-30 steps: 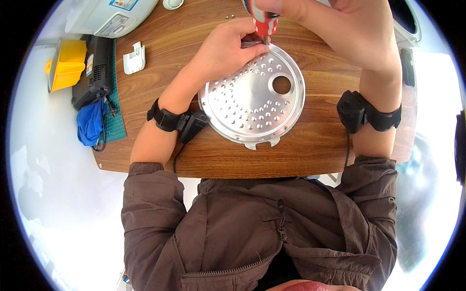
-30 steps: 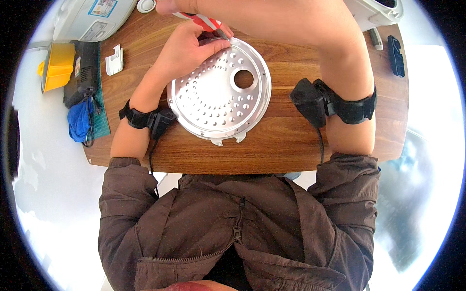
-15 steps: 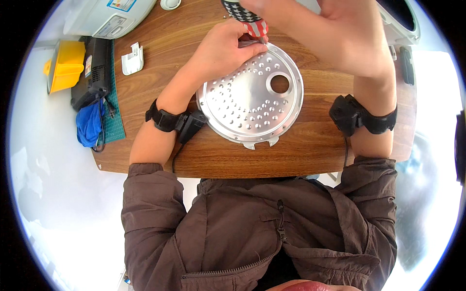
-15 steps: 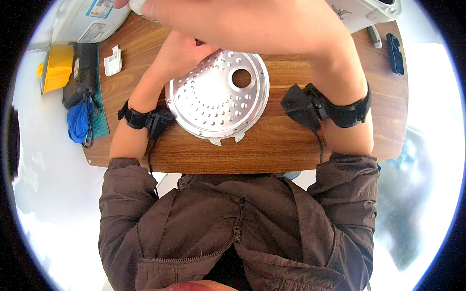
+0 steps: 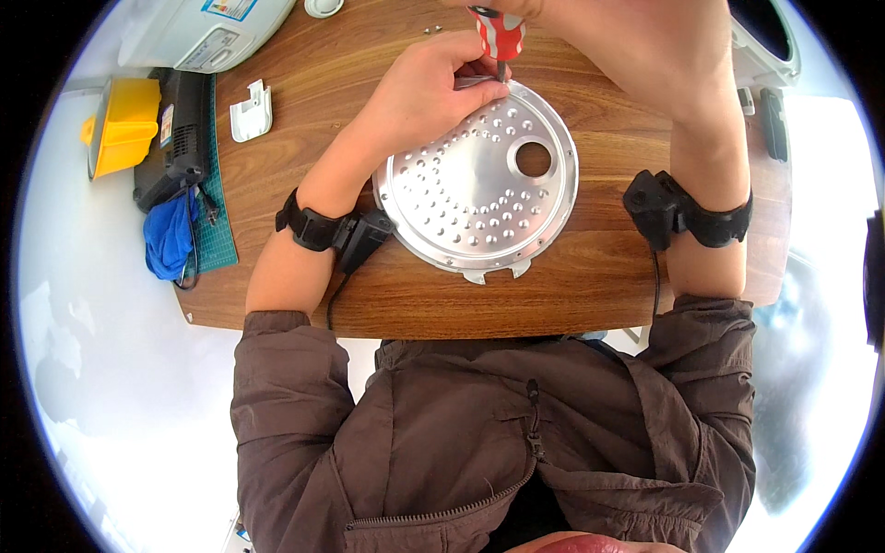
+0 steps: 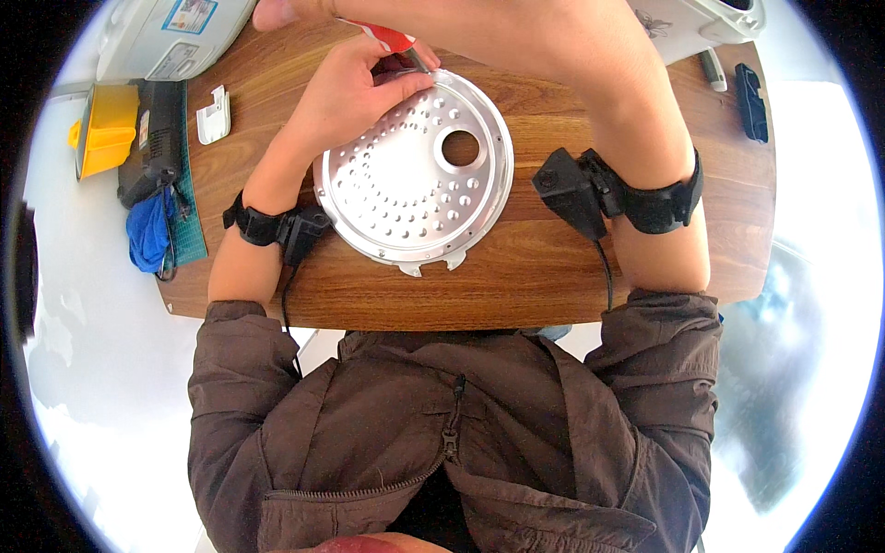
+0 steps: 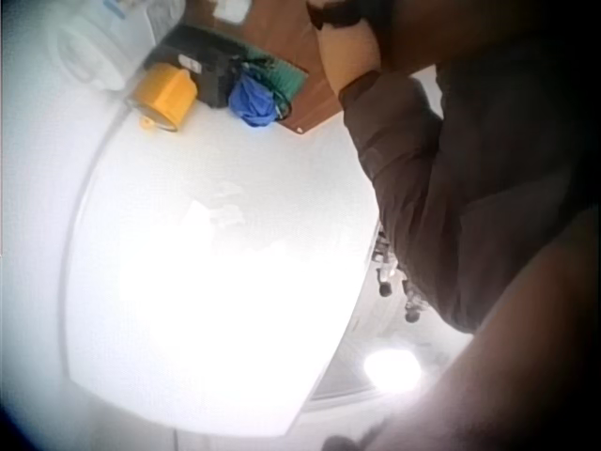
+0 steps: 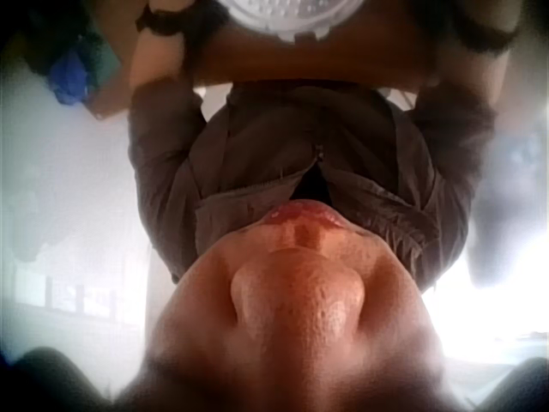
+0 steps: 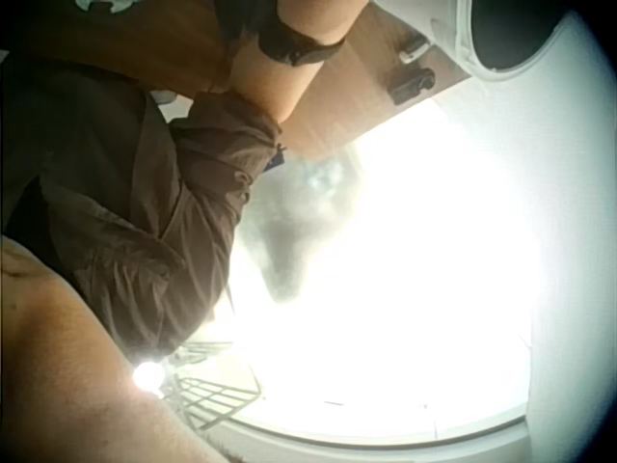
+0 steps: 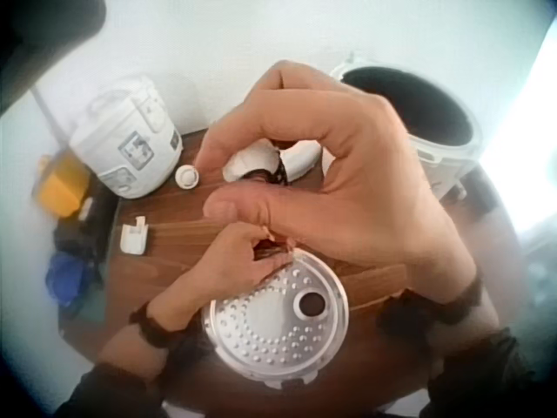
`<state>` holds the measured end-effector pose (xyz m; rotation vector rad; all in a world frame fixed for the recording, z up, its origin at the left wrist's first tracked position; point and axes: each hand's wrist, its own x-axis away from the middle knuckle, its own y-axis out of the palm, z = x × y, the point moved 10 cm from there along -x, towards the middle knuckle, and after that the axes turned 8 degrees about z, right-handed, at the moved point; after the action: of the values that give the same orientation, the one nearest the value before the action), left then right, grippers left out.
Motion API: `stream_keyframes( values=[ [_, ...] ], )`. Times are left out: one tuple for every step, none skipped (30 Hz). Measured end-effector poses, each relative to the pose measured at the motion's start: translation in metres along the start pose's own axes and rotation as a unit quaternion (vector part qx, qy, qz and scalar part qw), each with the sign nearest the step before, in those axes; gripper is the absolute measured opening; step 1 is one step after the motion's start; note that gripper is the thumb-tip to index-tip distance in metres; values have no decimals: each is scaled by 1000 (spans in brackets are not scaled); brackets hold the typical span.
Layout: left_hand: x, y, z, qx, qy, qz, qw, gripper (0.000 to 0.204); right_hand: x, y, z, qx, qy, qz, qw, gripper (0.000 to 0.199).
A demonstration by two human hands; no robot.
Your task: The person uses a screwdriver to remove screws from a metal perforated lid, then separates the lid from a white rice cooker. They continue to pry open the cooker's outer casing, exposing internal wiring and components.
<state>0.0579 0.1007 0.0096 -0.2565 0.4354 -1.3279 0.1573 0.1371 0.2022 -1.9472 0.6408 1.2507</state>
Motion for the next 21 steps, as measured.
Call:
stream_keyframes(
  values=[
    [0, 0, 0, 2, -1, 1, 1000, 23, 1, -1, 7, -38, 19, -1, 999, 26],
    [0, 0, 2, 5, -2, 4, 1000, 23, 0, 0, 10, -85, 50, -16, 995, 25],
    [0, -1, 2, 7, -4, 7, 1000, 23, -1, 2, 12, -130, 83, -28, 988, 25],
    [1, -1, 1, 6, -6, 8, 1000, 23, -1, 3, 8, -183, 129, -53, 973, 25],
    [1, -1, 0, 3, -7, 7, 1000, 22, -1, 4, 7, -196, 124, -48, 972, 25],
    [1, -1, -1, 0, -9, 7, 1000, 22, 0, 4, 6, -210, 118, -42, 970, 24],
    [2, -1, -2, -12, -19, 3, 1000, 22, 4, 8, 12, -186, 63, -7, 981, 24],
    [2, -1, -3, -23, -28, -2, 999, 22, 4, 8, 9, -150, 40, 7, 988, 23],
    [3, -1, -5, -33, -38, -6, 999, 21, 3, 8, 3, -112, 18, 22, 993, 24],
    [3, -2, -3, -24, -33, -2, 999, 21, 3, 7, -8, -65, 28, 19, 997, 24],
    [2, -1, -1, -13, -27, 1, 1000, 21, 1, 6, -8, -77, 58, 5, 995, 23],
    [1, -1, 1, -1, -21, 4, 1000, 20, -1, 6, -8, -88, 88, -8, 992, 23],
    [0, -1, 2, 1, -12, 3, 1000, 21, -4, 4, -2, -159, 138, -30, 977, 22],
    [0, -1, 1, 1, -6, 3, 1000, 22, -1, 5, 4, -184, 161, -42, 969, 22],
    [-1, -1, 2, 1, 1, 3, 1000, 22, 2, 7, 8, -208, 186, -53, 959, 22],
    [0, -1, 0, -4, -15, 2, 1000, 22, 7, 8, 16, -184, 187, -55, 963, 22],
    [1, -2, 0, -10, -31, 2, 999, 22, 8, 8, 15, -146, 180, -46, 972, 24],
    [2, -3, -2, -16, -48, 2, 999, 22, 6, 10, 14, -109, 175, -38, 978, 26],
    [3, -3, -2, -13, -47, 4, 999, 22, 2, 10, 4, -55, 162, -21, 985, 29],
    [3, -2, -1, -9, -45, 5, 999, 21, 0, 9, 1, -9, 157, -19, 987, 31],
    [3, -2, -1, -4, -42, 6, 999, 20, -3, 9, -3, 37, 151, -16, 988, 34]
  ],
)
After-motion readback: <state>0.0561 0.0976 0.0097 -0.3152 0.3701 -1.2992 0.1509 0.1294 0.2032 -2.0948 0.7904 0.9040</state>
